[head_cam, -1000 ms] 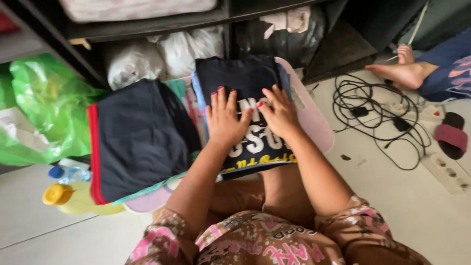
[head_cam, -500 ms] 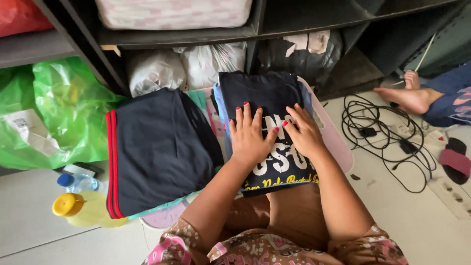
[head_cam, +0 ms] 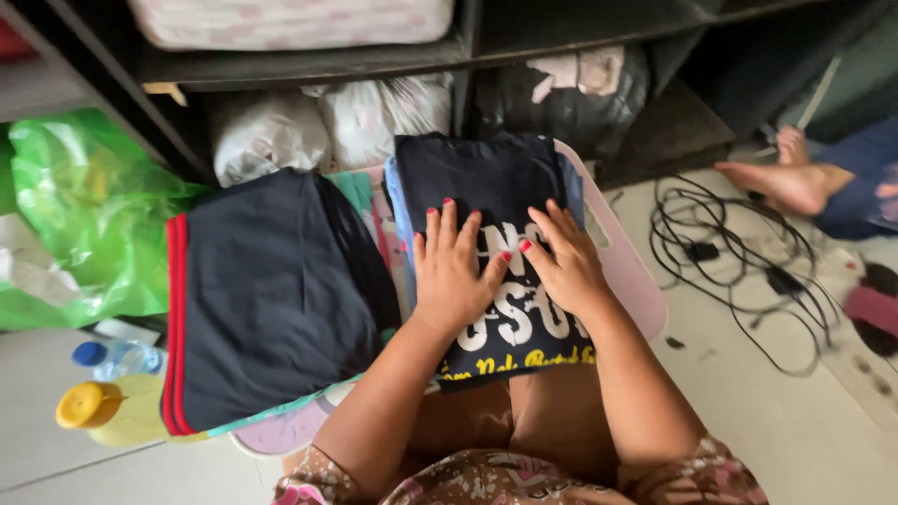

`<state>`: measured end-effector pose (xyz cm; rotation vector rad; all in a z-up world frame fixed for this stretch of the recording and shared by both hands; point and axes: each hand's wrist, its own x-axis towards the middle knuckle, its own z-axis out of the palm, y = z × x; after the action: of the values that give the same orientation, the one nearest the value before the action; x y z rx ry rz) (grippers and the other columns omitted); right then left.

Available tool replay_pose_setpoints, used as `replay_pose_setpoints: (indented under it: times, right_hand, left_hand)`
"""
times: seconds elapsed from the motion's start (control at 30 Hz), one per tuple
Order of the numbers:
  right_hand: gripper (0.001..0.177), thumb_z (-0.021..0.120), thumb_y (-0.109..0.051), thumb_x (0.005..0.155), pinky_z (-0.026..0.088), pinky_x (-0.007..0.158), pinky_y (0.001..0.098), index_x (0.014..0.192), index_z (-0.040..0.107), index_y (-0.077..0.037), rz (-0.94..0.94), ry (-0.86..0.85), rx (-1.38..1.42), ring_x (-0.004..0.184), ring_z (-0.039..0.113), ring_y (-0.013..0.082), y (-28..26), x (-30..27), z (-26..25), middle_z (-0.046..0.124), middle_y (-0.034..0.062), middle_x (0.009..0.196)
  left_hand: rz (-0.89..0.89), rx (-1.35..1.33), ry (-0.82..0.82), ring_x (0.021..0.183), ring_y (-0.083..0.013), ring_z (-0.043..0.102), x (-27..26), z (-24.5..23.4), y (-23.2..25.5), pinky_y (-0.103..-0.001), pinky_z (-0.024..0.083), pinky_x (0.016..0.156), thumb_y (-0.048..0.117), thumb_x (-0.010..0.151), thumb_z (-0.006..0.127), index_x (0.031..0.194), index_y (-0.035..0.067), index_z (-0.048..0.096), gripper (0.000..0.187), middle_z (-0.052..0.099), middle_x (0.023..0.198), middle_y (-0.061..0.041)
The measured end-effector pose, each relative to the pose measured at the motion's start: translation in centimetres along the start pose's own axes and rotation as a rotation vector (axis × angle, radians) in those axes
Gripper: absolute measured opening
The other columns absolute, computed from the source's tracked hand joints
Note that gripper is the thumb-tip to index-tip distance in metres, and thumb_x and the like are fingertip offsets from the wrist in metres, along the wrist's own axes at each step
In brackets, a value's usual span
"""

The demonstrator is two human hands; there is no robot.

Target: The person is folding various items of clothing and organizing them into neat stacks on a small tray.

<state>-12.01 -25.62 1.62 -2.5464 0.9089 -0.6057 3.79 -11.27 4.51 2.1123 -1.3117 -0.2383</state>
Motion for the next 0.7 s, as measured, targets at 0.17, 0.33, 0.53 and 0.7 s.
replay_pose_setpoints:
  times: [0.17,0.33,0.53,0.7]
  right_hand:
    - [0.061,0.050,-0.052,0.103,0.028,0.116,0.0601,0.156,0.044,-0.022,-0.054,0.030,-0.022,0.144,0.036,0.0501,1.0,0.0,0.5,0.039,0.0262,0.159]
    - [0.064,0.045,-0.056,0.104,0.023,0.116,0.0636,0.158,0.040,-0.022,-0.027,-0.026,-0.025,0.147,0.031,0.0508,0.1,0.0,-0.1,0.035,0.0271,0.161]
    - [0.071,0.038,-0.062,0.102,0.016,0.116,0.0687,0.162,0.031,-0.023,-0.010,-0.182,-0.132,0.152,0.018,0.0472,-1.2,1.1,-1.8,0.021,0.0224,0.168]
    - [0.078,0.059,-0.046,0.094,0.025,0.114,0.0677,0.162,0.033,-0.017,-0.398,-0.114,-0.189,0.153,0.020,0.0440,-2.1,5.3,-0.3,0.023,0.0173,0.169]
  left_hand:
    - [-0.003,0.012,0.013,0.157,-0.0401,0.016,0.0,0.1,0.1,-0.063,0.015,0.122,0.061,0.093,0.054,0.155,0.017,0.044,0.077,0.024,0.169,-0.017]
    - [-0.023,0.047,-0.086,0.159,-0.0388,0.010,0.2,-0.5,0.5,-0.063,0.011,0.123,0.063,0.095,0.047,0.159,0.019,0.036,0.079,0.017,0.171,-0.017]
    - [-0.031,0.108,-0.147,0.159,-0.0384,0.005,0.2,-0.9,0.6,-0.062,0.009,0.123,0.066,0.097,0.038,0.162,0.020,0.029,0.081,0.012,0.172,-0.017]
    - [-0.007,0.171,-0.171,0.159,-0.0400,0.005,0.2,-0.3,-0.1,-0.063,0.012,0.123,0.065,0.097,0.036,0.163,0.019,0.025,0.082,0.009,0.172,-0.019]
